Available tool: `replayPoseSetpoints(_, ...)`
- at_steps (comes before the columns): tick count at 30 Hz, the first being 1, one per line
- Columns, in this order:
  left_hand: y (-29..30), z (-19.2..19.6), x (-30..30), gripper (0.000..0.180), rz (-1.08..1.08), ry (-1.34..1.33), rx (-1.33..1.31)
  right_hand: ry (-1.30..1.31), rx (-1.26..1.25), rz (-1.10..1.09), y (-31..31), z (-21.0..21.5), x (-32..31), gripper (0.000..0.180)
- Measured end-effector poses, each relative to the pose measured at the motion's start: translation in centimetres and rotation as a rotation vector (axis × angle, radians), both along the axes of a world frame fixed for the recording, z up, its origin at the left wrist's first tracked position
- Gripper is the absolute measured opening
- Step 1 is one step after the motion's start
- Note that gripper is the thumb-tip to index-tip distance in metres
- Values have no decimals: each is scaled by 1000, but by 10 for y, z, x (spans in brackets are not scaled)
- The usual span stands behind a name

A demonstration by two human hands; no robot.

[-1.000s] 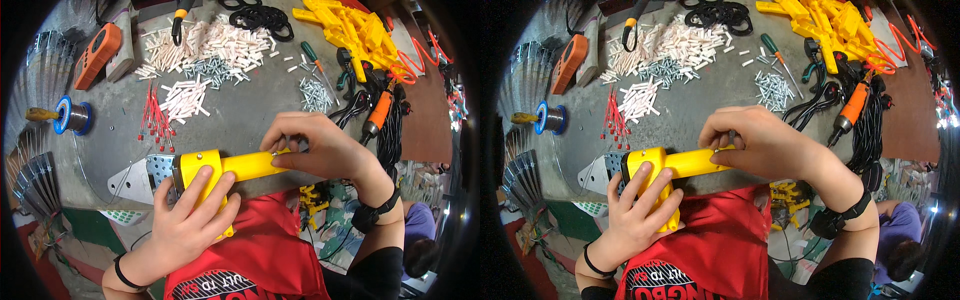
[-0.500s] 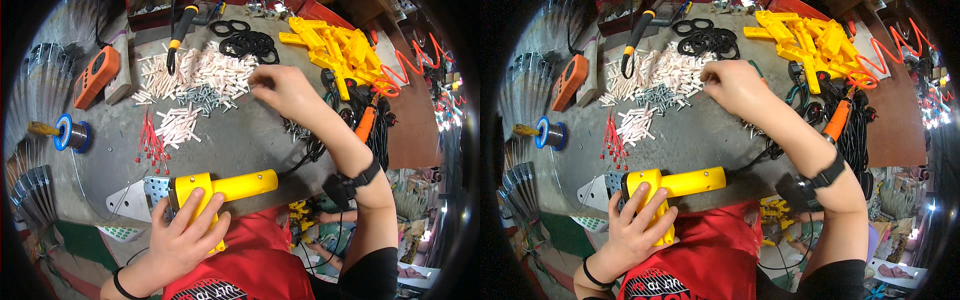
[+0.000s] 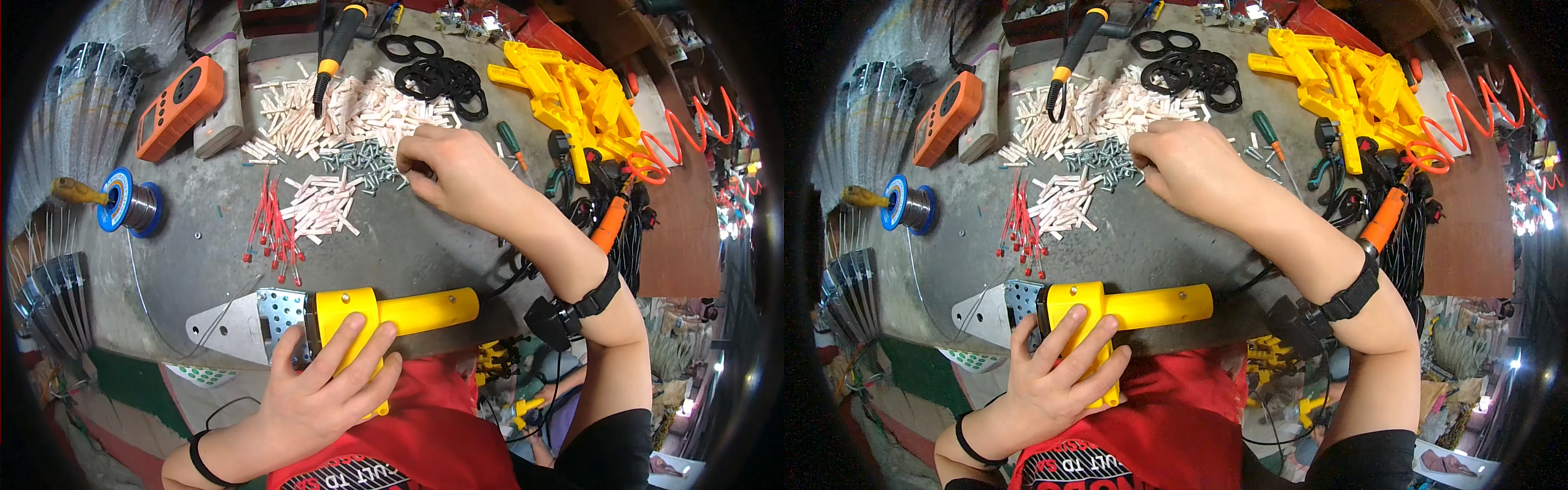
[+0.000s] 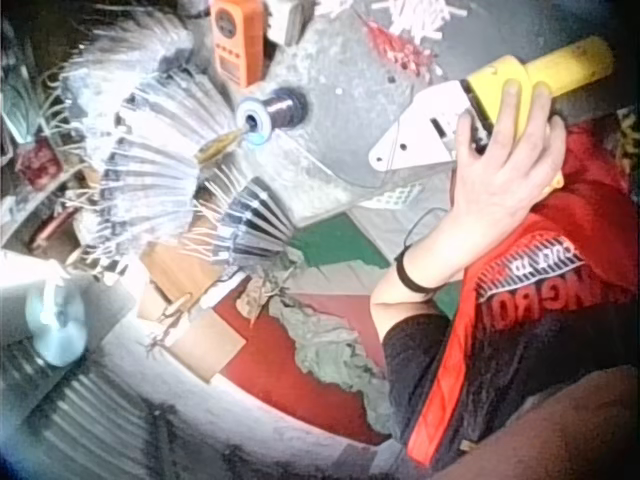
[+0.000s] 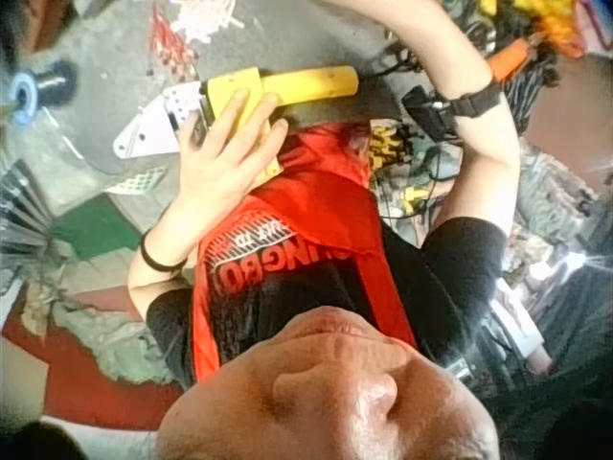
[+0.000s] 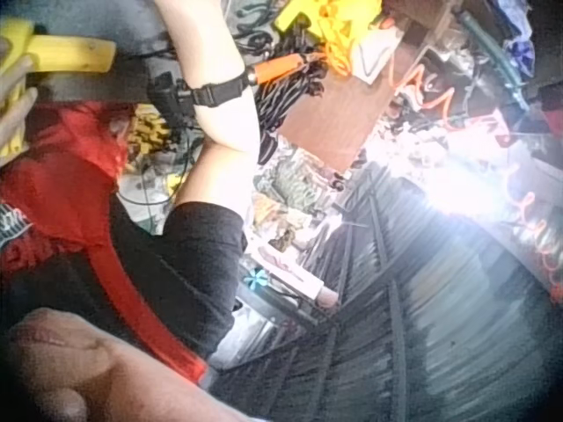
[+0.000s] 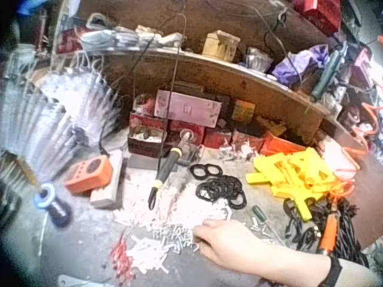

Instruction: The worker assembles a small electronic device by joining a yellow plastic housing and a metal plate, installing internal wiring, soldering connections, and fastening screws with an electric screwdriver.

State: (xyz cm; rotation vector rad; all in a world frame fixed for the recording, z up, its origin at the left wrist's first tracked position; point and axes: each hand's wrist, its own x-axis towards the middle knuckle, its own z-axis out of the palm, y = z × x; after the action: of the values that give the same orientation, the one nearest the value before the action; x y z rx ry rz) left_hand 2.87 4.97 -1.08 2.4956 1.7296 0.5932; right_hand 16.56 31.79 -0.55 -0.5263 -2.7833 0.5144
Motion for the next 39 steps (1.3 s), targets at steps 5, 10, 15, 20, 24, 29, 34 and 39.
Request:
replayPoseSetpoints(5,0,1,0,27,-3,-13,-18,-170,101,-74,1,0,-4,7)
replayPoseSetpoints(10,0,-5,-2,35,-47,51,34,-178,-139,-213,-5,7,7,11)
replayPoseSetpoints(15,-2,-5,-3,32,-42,54,29,-2,-270,-189,-9,13,29,10)
replayPoseSetpoints(20,-2,-3,-3,35,-63,54,1,-65,84,61,-19,2,33,15)
replayPoseSetpoints(24,3,-1,-9,44,-87,71,19,-148,307,46,-17,-2,18,13)
replayPoseSetpoints(29,-1,-5,-9,45,-47,37,-1,-32,-548,-121,-73,45,28,13)
replayPoseSetpoints(34,5,-4,-13,54,-93,50,14,-199,-1160,-208,-165,58,49,11)
replayPoseSetpoints(39,7,11,-20,65,-158,-22,-102,-37,-1253,-305,-185,40,50,10)
